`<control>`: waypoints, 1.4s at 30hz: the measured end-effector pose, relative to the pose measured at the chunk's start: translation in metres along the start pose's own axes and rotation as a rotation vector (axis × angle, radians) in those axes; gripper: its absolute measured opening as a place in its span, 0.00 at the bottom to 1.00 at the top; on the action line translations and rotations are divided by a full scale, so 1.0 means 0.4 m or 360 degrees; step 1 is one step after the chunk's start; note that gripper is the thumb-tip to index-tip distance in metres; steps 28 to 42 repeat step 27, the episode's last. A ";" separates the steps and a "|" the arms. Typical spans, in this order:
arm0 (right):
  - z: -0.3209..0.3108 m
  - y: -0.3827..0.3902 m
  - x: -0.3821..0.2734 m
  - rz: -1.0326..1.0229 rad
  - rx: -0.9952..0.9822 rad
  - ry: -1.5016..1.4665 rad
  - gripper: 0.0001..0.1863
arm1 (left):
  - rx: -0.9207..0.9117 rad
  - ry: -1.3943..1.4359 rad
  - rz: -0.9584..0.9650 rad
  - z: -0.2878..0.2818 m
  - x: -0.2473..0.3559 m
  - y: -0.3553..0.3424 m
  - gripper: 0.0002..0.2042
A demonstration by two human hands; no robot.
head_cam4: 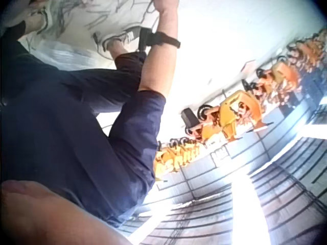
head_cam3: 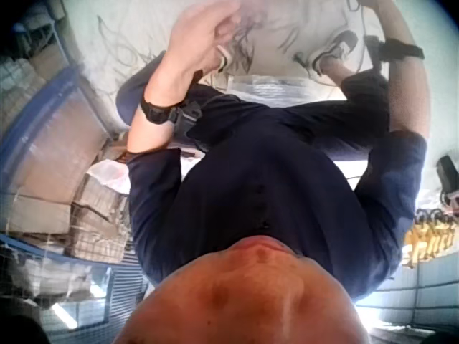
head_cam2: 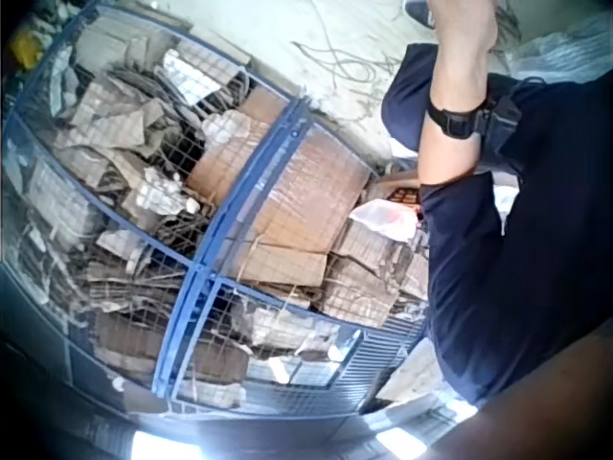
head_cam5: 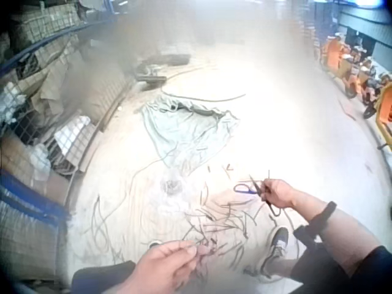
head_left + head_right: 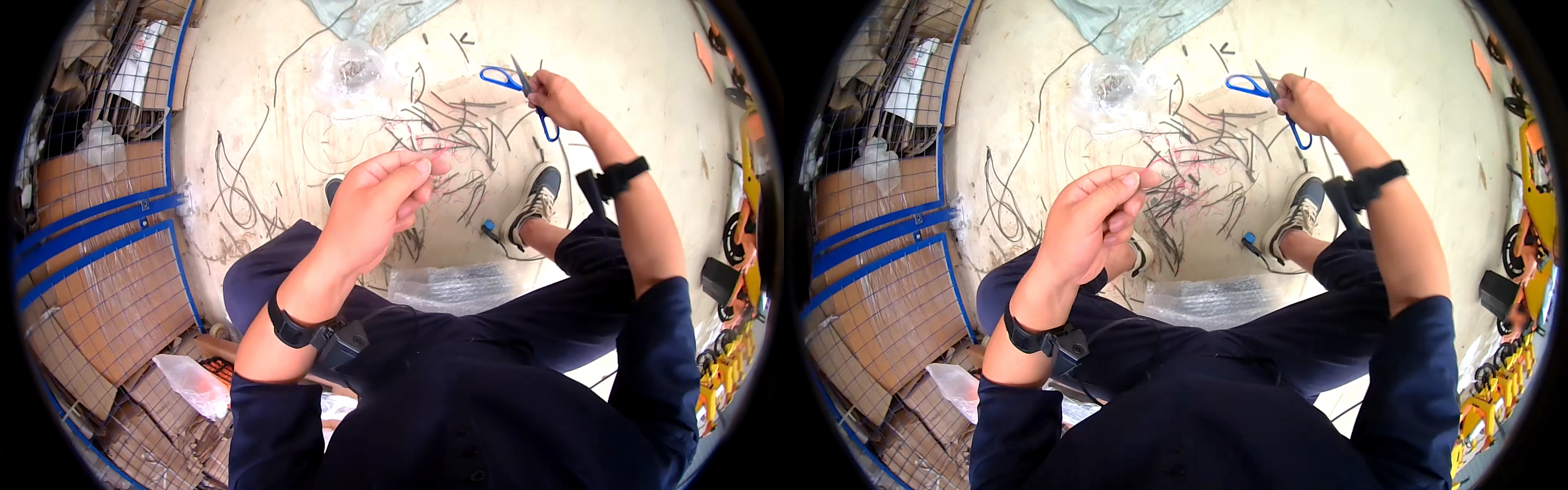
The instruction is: The person uses scissors to strip the insulation from a wire and then twists the exposed metal strands by hand.
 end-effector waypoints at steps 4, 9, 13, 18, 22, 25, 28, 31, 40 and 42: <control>-0.148 0.205 -0.198 -0.0205 0.0002 -0.0190 0.02 | -0.0130 0.0008 0.0148 0.055 0.059 0.021 0.12; -0.140 0.451 -0.356 -0.0202 -0.0110 -0.0734 0.07 | -0.0203 0.0034 0.0148 0.075 0.066 0.048 0.12; -0.062 0.558 -0.421 -0.0273 -0.0190 -0.0713 0.12 | -0.0297 0.0145 0.0057 0.102 0.061 0.070 0.13; -0.013 0.572 -0.466 -0.0715 -0.0109 -0.0354 0.08 | -0.0146 0.0191 -0.0085 0.124 0.046 0.078 0.15; 0.003 0.560 -0.434 -0.0476 -0.0231 -0.0545 0.08 | -0.0420 0.0261 -0.0112 0.136 0.052 0.080 0.17; 0.008 0.557 -0.424 -0.0301 -0.0343 -0.0556 0.08 | -0.0438 0.0243 -0.0094 0.135 0.043 0.075 0.17; -0.006 0.555 -0.428 -0.0362 -0.0285 -0.0298 0.08 | -0.0443 0.0239 -0.0108 0.136 0.041 0.073 0.17; -0.006 0.555 -0.428 -0.0362 -0.0285 -0.0298 0.08 | -0.0443 0.0239 -0.0108 0.136 0.041 0.073 0.17; -0.006 0.555 -0.428 -0.0362 -0.0285 -0.0298 0.08 | -0.0443 0.0239 -0.0108 0.136 0.041 0.073 0.17; -0.006 0.555 -0.428 -0.0362 -0.0285 -0.0298 0.08 | -0.0443 0.0239 -0.0108 0.136 0.041 0.073 0.17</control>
Point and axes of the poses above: each hand's wrist, its own y-axis away from the middle knuckle, its own z-axis out of the palm, x = y × z, the point moved 8 cm from there along -y, towards the middle knuckle, and after that the axes turned 11 degrees about z, right-handed, at the moved point
